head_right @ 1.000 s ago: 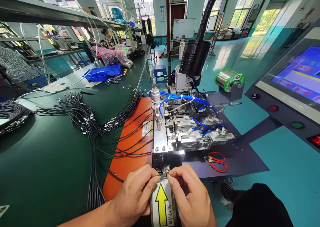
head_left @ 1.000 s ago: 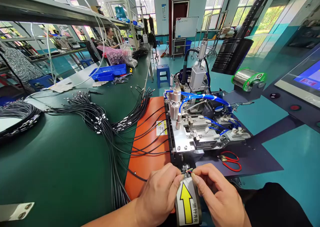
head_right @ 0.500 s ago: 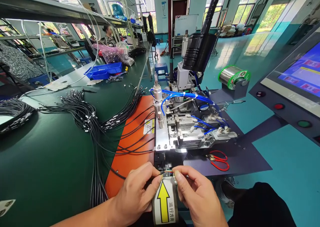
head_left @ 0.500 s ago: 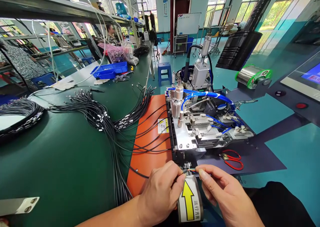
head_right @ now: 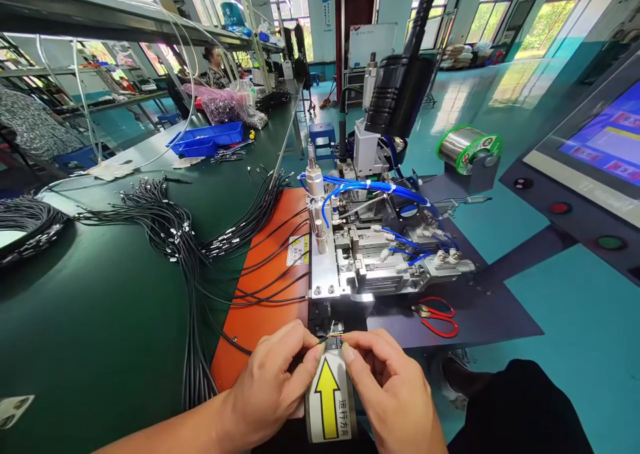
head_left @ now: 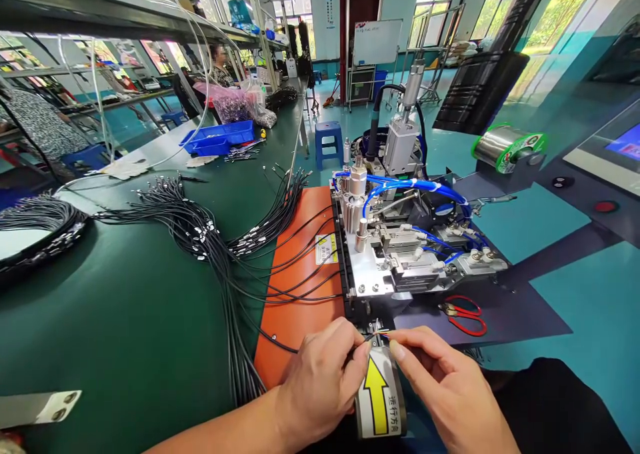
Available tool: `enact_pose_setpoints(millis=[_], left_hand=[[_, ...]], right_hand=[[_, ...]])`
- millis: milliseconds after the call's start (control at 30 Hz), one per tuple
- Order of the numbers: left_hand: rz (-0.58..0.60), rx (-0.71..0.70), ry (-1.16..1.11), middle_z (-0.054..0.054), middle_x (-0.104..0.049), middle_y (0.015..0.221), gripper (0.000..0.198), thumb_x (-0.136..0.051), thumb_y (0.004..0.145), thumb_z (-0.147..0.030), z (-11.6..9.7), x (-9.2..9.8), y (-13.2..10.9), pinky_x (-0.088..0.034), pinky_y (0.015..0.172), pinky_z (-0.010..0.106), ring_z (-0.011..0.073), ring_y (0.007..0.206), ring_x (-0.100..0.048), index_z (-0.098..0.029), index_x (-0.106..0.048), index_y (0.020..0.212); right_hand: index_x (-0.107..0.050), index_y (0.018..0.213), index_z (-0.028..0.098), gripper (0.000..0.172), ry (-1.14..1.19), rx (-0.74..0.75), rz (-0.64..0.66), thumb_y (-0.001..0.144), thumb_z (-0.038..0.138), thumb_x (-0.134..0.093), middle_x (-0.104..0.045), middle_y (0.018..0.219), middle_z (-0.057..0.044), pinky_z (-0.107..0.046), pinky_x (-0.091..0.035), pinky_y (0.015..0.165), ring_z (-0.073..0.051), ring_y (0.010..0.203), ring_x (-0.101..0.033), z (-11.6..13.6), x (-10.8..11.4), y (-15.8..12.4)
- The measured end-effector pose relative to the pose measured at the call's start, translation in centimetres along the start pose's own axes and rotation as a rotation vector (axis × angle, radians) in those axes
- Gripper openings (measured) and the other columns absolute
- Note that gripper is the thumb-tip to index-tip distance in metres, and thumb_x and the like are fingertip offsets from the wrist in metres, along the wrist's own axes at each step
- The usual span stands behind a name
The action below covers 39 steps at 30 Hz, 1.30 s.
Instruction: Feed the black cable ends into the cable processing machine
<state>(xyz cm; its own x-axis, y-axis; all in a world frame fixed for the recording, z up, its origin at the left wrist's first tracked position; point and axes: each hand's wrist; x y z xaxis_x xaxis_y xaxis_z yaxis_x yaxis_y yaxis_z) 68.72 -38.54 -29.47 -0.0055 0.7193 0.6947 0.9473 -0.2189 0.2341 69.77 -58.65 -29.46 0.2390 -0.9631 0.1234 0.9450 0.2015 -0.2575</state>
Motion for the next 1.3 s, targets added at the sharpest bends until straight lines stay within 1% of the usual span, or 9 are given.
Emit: enact_pose_setpoints(millis=[133,233,367,600,767,867,1033,1167,1300], left_hand=[[0.001,-0.005,-0.025,0.001,-0.060,0.076,0.018,-0.048,0.100,-0.025,0.0,0.1,0.0,-0.039,0.061,0.027,0.0139,0.065,-0.055,-0.020,-0.058,0.086],[0.006,-0.002,-0.026,0.001,-0.060,0.076,0.017,-0.048,0.100,-0.025,0.0,0.1,-0.1,-0.040,0.062,0.027,0.0141,0.066,-0.056,-0.020,-0.058,0.087],[0.012,0.004,-0.027,0.001,-0.061,0.077,0.017,-0.049,0.100,-0.025,0.1,0.1,-0.1,-0.039,0.062,0.027,0.0140,0.066,-0.056,-0.020,-0.058,0.087],[0.027,0.003,-0.051,0.001,-0.062,0.078,0.017,-0.048,0.101,-0.025,-0.1,0.2,-0.1,-0.040,0.063,0.026,0.0141,0.068,-0.057,-0.020,-0.058,0.088],[0.033,-0.018,-0.054,0.002,-0.062,0.078,0.021,-0.044,0.102,-0.026,-0.3,0.6,0.1,-0.040,0.060,0.026,0.0142,0.066,-0.056,-0.020,-0.058,0.088],[0.039,-0.053,-0.042,0.003,-0.062,0.078,0.022,-0.042,0.103,-0.024,-0.3,0.7,0.2,-0.038,0.058,0.027,0.0139,0.063,-0.055,-0.020,-0.058,0.088],[0.089,-0.147,-0.013,0.003,-0.058,0.074,0.020,-0.045,0.101,-0.021,0.0,0.7,0.2,-0.036,0.058,0.027,0.0152,0.065,-0.053,-0.019,-0.061,0.089],[0.124,-0.205,0.036,0.003,-0.055,0.073,0.020,-0.046,0.100,-0.017,0.0,0.7,0.2,-0.035,0.059,0.028,0.0162,0.066,-0.051,-0.018,-0.063,0.089],[0.101,-0.228,0.036,0.003,-0.057,0.073,0.019,-0.047,0.101,-0.018,0.0,0.5,0.2,-0.037,0.060,0.028,0.0158,0.066,-0.051,-0.017,-0.064,0.091]], right_hand=[[-0.075,0.098,0.020,0.033,0.224,-0.109,0.009,0.084,0.049,-0.076,-0.067,0.084,-0.003,-0.023,-0.050,0.067,-0.017,0.077,-0.060,0.0,-0.6,0.5],[-0.073,0.093,0.018,0.033,0.399,-0.192,0.017,0.080,0.047,-0.082,-0.057,0.068,0.003,-0.018,-0.037,0.052,-0.008,0.058,-0.044,0.0,-1.0,0.7],[-0.073,0.093,0.016,0.035,0.488,-0.226,0.029,0.078,0.045,-0.084,-0.049,0.061,0.006,-0.017,-0.026,0.048,-0.005,0.053,-0.032,0.3,-1.3,0.6],[-0.074,0.093,0.016,0.033,0.520,-0.236,0.064,0.078,0.044,-0.084,-0.062,0.070,0.002,-0.017,-0.035,0.052,-0.007,0.058,-0.044,0.7,-1.2,0.7],[-0.073,0.092,0.017,0.033,0.515,-0.228,0.077,0.078,0.045,-0.084,-0.058,0.065,0.003,-0.018,-0.036,0.051,-0.007,0.056,-0.043,0.6,-1.3,0.8],[-0.072,0.090,0.017,0.032,0.436,-0.174,0.117,0.083,0.047,-0.078,-0.058,0.070,0.002,-0.020,-0.038,0.055,-0.009,0.061,-0.045,0.7,-0.8,0.9],[-0.068,0.088,0.019,0.028,0.081,0.062,0.205,0.096,0.045,-0.062,-0.060,0.084,0.000,-0.026,-0.044,0.072,-0.016,0.079,-0.052,1.4,1.1,1.3],[-0.063,0.086,0.022,0.026,-0.153,0.191,0.257,0.102,0.039,-0.053,-0.057,0.085,0.001,-0.027,-0.043,0.073,-0.016,0.079,-0.052,1.9,2.3,1.5],[-0.062,0.087,0.023,0.026,-0.206,0.220,0.249,0.103,0.038,-0.050,-0.058,0.087,0.001,-0.026,-0.043,0.073,-0.016,0.080,-0.054,1.9,2.5,1.4]])
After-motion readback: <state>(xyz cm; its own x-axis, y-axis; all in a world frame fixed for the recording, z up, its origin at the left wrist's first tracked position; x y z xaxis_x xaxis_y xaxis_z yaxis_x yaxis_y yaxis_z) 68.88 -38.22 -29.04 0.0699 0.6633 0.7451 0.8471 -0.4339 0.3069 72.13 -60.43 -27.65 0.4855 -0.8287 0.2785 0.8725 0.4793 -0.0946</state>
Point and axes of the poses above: each hand's wrist, its own y-axis towards the middle knuckle, its own x-axis out of the back of the hand, z = x × y
